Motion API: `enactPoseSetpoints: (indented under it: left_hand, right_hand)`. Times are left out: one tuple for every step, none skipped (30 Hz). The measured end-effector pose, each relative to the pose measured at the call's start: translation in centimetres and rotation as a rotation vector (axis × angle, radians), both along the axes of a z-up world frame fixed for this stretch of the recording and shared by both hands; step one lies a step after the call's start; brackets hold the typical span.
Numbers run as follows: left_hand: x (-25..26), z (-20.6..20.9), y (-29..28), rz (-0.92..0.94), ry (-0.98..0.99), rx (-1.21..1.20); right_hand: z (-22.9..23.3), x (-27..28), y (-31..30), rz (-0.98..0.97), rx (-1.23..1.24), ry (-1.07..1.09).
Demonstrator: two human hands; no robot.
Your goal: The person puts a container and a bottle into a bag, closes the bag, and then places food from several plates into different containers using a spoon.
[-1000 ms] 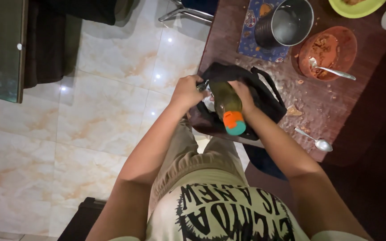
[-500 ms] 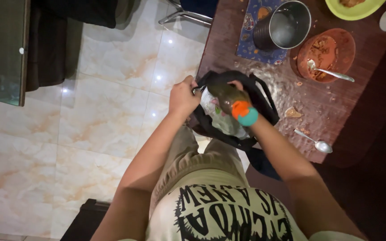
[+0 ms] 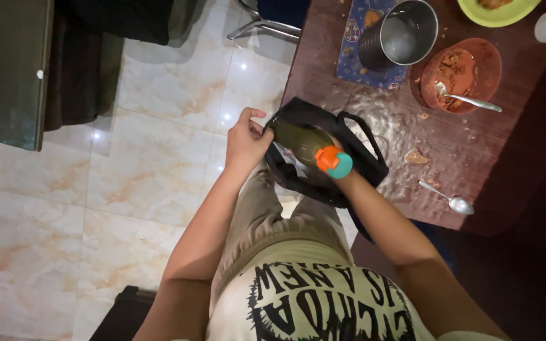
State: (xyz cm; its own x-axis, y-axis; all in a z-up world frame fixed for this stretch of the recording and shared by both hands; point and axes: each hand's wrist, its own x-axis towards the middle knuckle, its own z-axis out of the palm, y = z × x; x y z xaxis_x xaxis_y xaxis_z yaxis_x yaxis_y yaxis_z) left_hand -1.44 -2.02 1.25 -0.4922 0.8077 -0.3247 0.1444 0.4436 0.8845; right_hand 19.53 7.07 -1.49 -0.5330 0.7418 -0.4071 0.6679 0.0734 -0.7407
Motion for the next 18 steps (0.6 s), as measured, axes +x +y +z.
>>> enactPoseSetpoints:
  left_hand:
    - [0.0,0.3,-0.1,-0.002,0.001,0.002]
    - [0.1,0.5,-0.2,0.011,0.004,0.008]
    - [0.0,0.7,-0.2,0.027,0.008,0.014]
    - [0.0,0.2,-0.3,0.027,0.009,0.016]
    - [-0.1,-0.2,-0.4,0.038,0.003,0.023]
    - [-0.2,-0.6,-0.6,0.049,-0.004,0.03]
    - [-0.3,-0.8,-0.7,0.047,-0.001,0.035]
    - [-0.3,-1.0,-0.8,0.054,-0.018,0.015]
    - [-0.4,-1.3,-0.9,0.06,-0.038,-0.005]
    - [-0.2,-0.7,-1.1,0.056,-0.037,-0.001]
    - [-0.1,0.0,-1.3,0.036,0.034,0.085]
    - [0.0,0.6,-1.5,0.016,0.106,0.171]
    - [0.1,3.2,-1.8,0.013,0.106,0.174]
    - [0.1,5.7,-2.1,-0.087,0.214,0.365]
    - [0.2,8.2,-2.4,-0.19,0.319,0.557]
    - [0.5,9.1,-2.2,-0.193,0.319,0.562]
    - [0.9,10.1,-2.1,-0.297,0.378,0.644]
    - [1.2,11.0,-2.0,-0.401,0.438,0.726]
  right_hand:
    - [0.1,0.2,-0.2,0.003,0.013,0.005]
    - [0.1,0.3,-0.5,0.006,0.025,0.01]
    - [0.1,0.4,-0.6,0.01,0.038,0.017]
    - [0.2,0.2,-0.7,0.015,0.051,0.023]
    - [0.3,-0.1,-0.8,0.019,0.066,0.031]
    - [0.4,-0.4,-0.9,0.024,0.08,0.04]
    - [0.6,-0.4,-0.9,0.027,0.096,0.047]
    - [0.7,-0.5,-1.0,0.029,0.112,0.054]
    - [0.8,-0.6,-1.1,0.03,0.126,0.059]
    - [0.9,-0.5,-1.3,0.031,0.141,0.064]
    - [1.0,-0.5,-1.4,0.032,0.156,0.07]
    - [1.1,-0.5,-1.4,0.034,0.171,0.076]
    - [1.2,-0.5,-1.6,0.035,0.184,0.081]
    - [1.3,-0.4,-1.7,0.036,0.198,0.085]
    - [1.4,-0.3,-1.8,0.037,0.213,0.089]
    - [1.5,-0.2,-2.0,0.037,0.228,0.093]
    - [1.6,-0.1,-2.2,0.041,0.239,0.096]
    - [1.7,0.0,-2.3,0.045,0.249,0.1]
